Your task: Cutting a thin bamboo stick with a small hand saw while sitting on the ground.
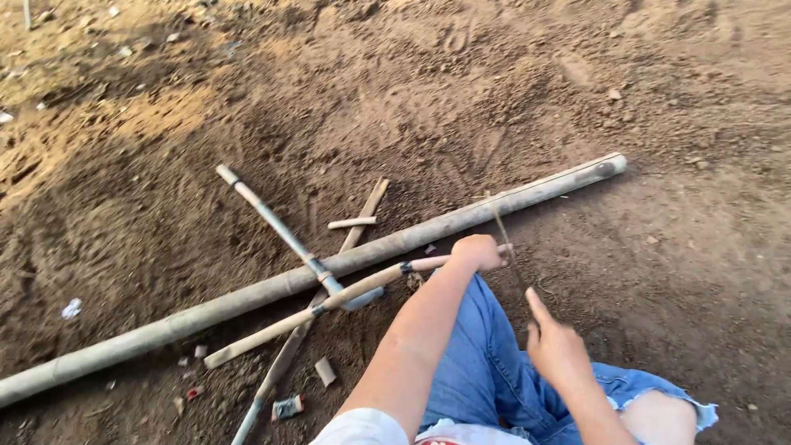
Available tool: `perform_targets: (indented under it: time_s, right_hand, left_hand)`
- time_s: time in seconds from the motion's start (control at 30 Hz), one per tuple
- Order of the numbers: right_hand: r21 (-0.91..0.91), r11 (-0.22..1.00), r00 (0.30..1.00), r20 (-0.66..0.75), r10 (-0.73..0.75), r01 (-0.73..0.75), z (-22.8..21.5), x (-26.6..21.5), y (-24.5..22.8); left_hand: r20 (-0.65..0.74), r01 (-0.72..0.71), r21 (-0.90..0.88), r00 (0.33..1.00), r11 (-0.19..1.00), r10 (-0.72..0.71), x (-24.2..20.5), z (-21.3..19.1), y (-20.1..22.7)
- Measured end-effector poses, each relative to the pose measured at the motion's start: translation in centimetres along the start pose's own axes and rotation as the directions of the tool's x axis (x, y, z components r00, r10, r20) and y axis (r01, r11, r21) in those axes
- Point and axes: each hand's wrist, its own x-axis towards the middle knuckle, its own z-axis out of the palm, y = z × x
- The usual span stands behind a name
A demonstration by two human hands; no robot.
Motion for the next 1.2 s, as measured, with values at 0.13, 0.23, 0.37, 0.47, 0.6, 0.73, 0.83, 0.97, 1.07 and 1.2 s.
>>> perform_targets:
  time_s: [0.13, 0.23, 0.37, 0.47, 0.6, 0.73, 0.83, 0.97, 1.07, 1.2]
  right_hand:
    - [0.036, 0.998, 0.998, -0.032, -0.046, 0.047, -1.0, 2.8, -1.3]
    - [0.028, 0.996, 0.996, -0.032, -0.087, 0.088, -1.2, 1.9, -1.9]
    - [0.057, 0.997, 0.998, -0.025, -0.058, 0.06, 0.5, -1.1, -0.4]
    - [0.053, 0.997, 0.997, -0.051, -0.05, 0.052, 0.6, -1.0, 0.3]
    - [0.123, 0.986, 0.989, 0.087, -0.122, 0.111, -1.2, 2.6, -1.2]
    - [0.156, 0.982, 0.989, 0.085, -0.117, 0.103, -0.4, 2.8, -1.0]
    - [0.166, 0.982, 0.99, 0.1, -0.103, 0.085, 0.2, 0.2, 0.0]
    - [0.172, 0.985, 0.989, 0.14, -0.056, 0.032, -0.2, -1.1, 0.4]
    - [0.174, 0.984, 0.989, 0.131, -0.064, 0.041, -0.7, 1.2, -0.4]
    - [0.137, 0.987, 0.989, 0.11, -0.094, 0.079, -1.3, 3.2, -1.8]
  left_hand:
    - [0.025, 0.027, 0.008, 0.999, 1.0, -0.027, -1.0, -0.6, 0.4]
    - [0.009, 0.057, -0.016, 0.998, 0.998, -0.057, -1.2, -0.8, 0.3]
    - [0.008, 0.02, -0.017, 1.0, 1.0, -0.019, -0.6, -0.5, -0.1]
    - [0.015, -0.015, 0.001, 1.0, 1.0, 0.015, 0.5, 0.3, -0.1]
    - [0.093, 0.017, -0.031, 0.996, 0.999, -0.014, -2.3, -2.2, 1.2]
    - [0.093, 0.025, -0.066, 0.995, 0.998, -0.019, -2.5, -2.7, 0.8]
    - [0.097, 0.036, -0.065, 0.995, 0.997, -0.03, -1.6, -1.6, 0.2]
    - [0.1, 0.013, -0.044, 0.995, 0.999, -0.009, 0.1, -0.2, -0.2]
    - [0.093, 0.002, -0.016, 0.996, 1.0, 0.0, -0.6, -0.5, 0.4]
    - [0.064, 0.002, -0.004, 0.998, 1.0, -0.002, -1.7, -1.2, 0.3]
